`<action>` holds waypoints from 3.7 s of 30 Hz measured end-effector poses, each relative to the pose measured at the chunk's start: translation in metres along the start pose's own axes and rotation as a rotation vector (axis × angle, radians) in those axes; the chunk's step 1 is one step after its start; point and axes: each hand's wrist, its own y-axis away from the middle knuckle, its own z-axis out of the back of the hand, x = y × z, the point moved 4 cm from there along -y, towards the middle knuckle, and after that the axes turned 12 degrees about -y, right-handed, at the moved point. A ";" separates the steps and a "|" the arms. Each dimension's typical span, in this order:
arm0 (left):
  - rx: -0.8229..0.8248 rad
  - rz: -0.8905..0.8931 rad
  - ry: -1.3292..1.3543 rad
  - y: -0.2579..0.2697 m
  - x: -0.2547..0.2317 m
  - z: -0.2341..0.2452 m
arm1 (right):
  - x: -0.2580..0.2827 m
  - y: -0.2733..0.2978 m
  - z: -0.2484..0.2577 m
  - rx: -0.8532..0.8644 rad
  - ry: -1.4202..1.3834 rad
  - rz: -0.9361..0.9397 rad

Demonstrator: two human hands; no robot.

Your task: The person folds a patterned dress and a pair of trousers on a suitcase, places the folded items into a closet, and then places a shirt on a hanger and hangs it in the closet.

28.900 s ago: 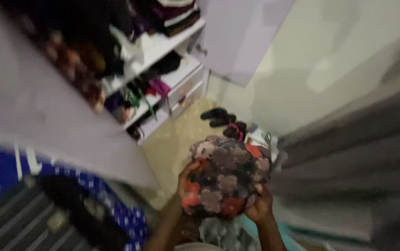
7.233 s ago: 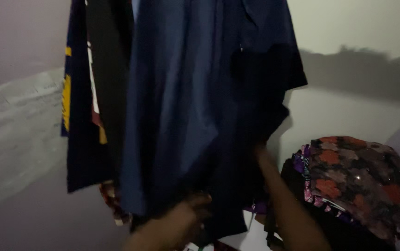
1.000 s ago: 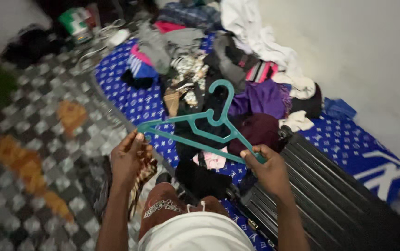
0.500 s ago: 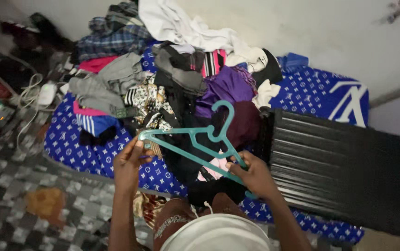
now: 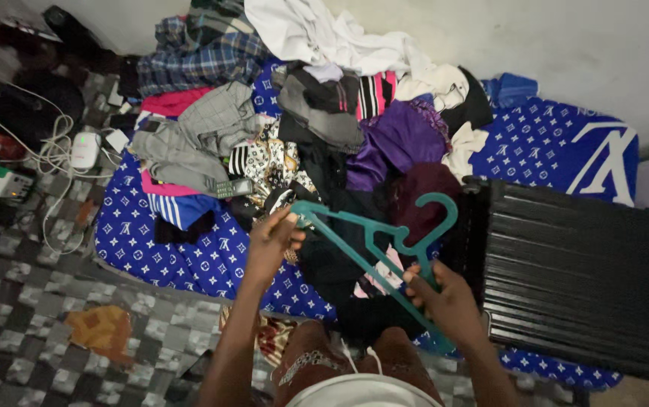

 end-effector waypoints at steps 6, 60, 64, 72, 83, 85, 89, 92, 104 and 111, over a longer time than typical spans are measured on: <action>0.167 0.098 0.011 -0.086 0.037 -0.014 | 0.008 -0.017 -0.006 -0.157 -0.110 0.050; -0.437 -0.819 -0.788 -0.039 -0.079 -0.118 | 0.101 -0.151 0.095 -0.031 -0.559 0.456; -0.680 -0.704 -0.995 -0.060 -0.048 -0.155 | 0.025 -0.169 0.187 -0.332 -0.353 0.395; 0.174 -0.212 -1.030 -0.170 0.180 -0.320 | -0.130 -0.243 0.292 -0.595 0.540 0.737; -0.230 -0.424 -1.222 -0.251 0.345 -0.383 | -0.168 -0.266 0.274 -0.628 0.671 0.783; -0.047 -0.099 -1.143 -0.251 0.364 -0.391 | -0.172 -0.269 0.273 -0.672 0.733 0.782; 0.000 0.151 0.062 -0.217 0.341 -0.407 | -0.173 -0.265 0.276 -0.617 0.691 0.821; -0.145 0.090 0.049 -0.166 0.277 -0.384 | -0.164 -0.262 0.275 -0.674 0.741 0.852; -0.058 0.407 0.818 0.046 0.117 -0.244 | -0.126 -0.231 0.189 -0.319 0.459 0.822; 0.007 0.313 0.912 0.119 0.079 -0.228 | -0.045 -0.213 0.087 -0.357 0.410 1.260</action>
